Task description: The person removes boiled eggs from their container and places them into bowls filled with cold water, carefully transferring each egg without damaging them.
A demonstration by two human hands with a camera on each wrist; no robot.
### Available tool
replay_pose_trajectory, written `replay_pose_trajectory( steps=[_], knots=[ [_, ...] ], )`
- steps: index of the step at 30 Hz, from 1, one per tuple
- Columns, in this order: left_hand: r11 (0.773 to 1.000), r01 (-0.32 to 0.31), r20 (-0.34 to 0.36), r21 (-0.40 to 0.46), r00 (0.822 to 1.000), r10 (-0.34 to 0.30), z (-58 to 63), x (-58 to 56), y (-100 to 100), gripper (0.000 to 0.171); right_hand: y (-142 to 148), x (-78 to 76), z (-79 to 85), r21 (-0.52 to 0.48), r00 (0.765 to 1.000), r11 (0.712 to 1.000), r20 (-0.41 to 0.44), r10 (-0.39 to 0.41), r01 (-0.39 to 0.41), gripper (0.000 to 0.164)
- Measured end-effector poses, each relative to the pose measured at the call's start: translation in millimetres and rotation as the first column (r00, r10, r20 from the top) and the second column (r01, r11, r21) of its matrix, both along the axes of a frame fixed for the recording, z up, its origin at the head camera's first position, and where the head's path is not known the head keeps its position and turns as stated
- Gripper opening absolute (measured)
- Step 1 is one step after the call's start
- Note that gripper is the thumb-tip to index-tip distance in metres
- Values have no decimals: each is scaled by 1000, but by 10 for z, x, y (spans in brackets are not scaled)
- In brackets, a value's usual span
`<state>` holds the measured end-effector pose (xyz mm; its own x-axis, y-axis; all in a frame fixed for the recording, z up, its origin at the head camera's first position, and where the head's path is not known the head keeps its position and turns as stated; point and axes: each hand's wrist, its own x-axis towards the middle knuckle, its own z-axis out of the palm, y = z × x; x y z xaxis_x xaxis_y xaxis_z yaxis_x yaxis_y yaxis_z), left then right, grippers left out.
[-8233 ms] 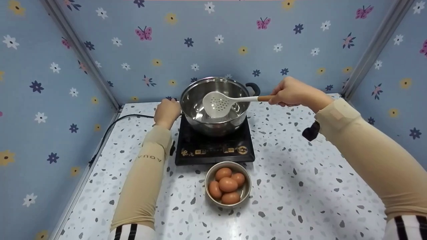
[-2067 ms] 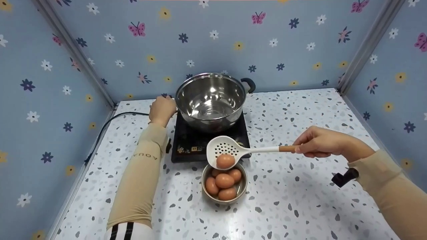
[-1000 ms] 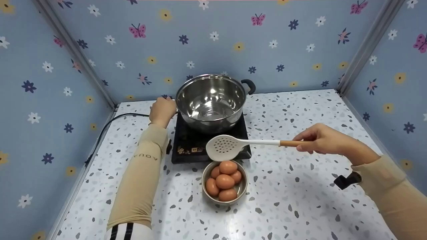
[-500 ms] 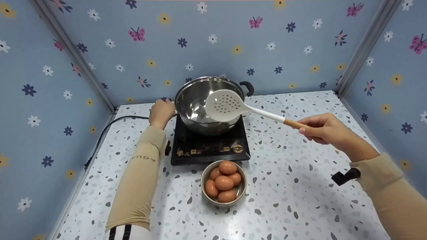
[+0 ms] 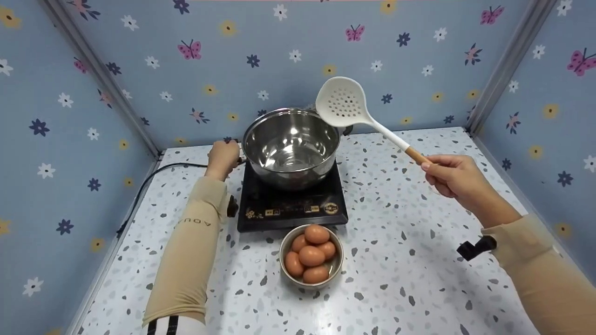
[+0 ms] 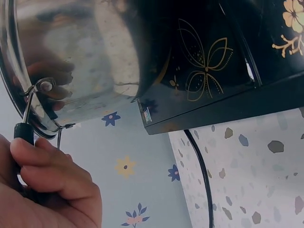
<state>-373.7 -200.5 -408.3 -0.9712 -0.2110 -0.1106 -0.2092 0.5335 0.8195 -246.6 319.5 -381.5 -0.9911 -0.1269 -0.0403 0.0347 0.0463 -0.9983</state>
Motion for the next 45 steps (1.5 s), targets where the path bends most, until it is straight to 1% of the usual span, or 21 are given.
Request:
replay_pose_trajectory(
  steps=[2,5,8,11,14,16,19,22,25,31,33,35,40,45],
  knots=[
    [999,-2,-5,34,1000,2,-4,16,-7,35,-5,-10,-13,-26,1000,1000,9,-7,7,13],
    [998,-2,-11,64,1000,3,-6,38,-13,26,-18,-28,-44,-35,999,999,26,-23,24,15],
    [997,-4,-11,76,1000,5,-3,60,-17,25,-25,-55,-95,-23,998,998,40,-55,56,17],
    [997,1,-17,76,1000,0,-1,85,-19,34,-15,-92,-171,8,994,995,50,-95,95,17],
    [998,17,-29,68,999,-15,-14,108,-29,46,7,-136,-277,80,990,989,61,-127,122,16],
    [997,26,-32,67,999,-23,-30,117,-43,53,21,-172,-356,130,987,983,80,-140,129,18],
    [998,21,-45,53,999,-19,-61,130,-75,62,36,-235,-475,195,981,973,118,-152,127,24],
    [999,6,-72,32,997,-4,-98,145,-105,69,54,-304,-586,226,974,966,160,-162,124,27],
    [1000,-14,-106,12,994,15,-149,165,-121,73,81,-366,-686,236,966,964,196,-168,120,28],
    [999,-47,-169,-5,985,45,-261,210,-125,70,121,-432,-863,222,951,968,256,-174,118,27],
    [999,-52,-179,-8,983,49,-299,233,-123,68,118,-444,-913,219,944,969,279,-177,117,28],
    [999,-51,-182,-5,982,49,-334,260,-116,67,107,-450,-955,220,938,969,299,-178,113,30],
    [999,-47,-162,20,985,50,-429,325,-81,68,70,-450,-1049,213,921,971,348,-178,108,31],
    [996,-75,-178,58,980,84,-496,393,-78,60,0,-456,-1113,211,910,973,378,-173,97,33]
  ],
)
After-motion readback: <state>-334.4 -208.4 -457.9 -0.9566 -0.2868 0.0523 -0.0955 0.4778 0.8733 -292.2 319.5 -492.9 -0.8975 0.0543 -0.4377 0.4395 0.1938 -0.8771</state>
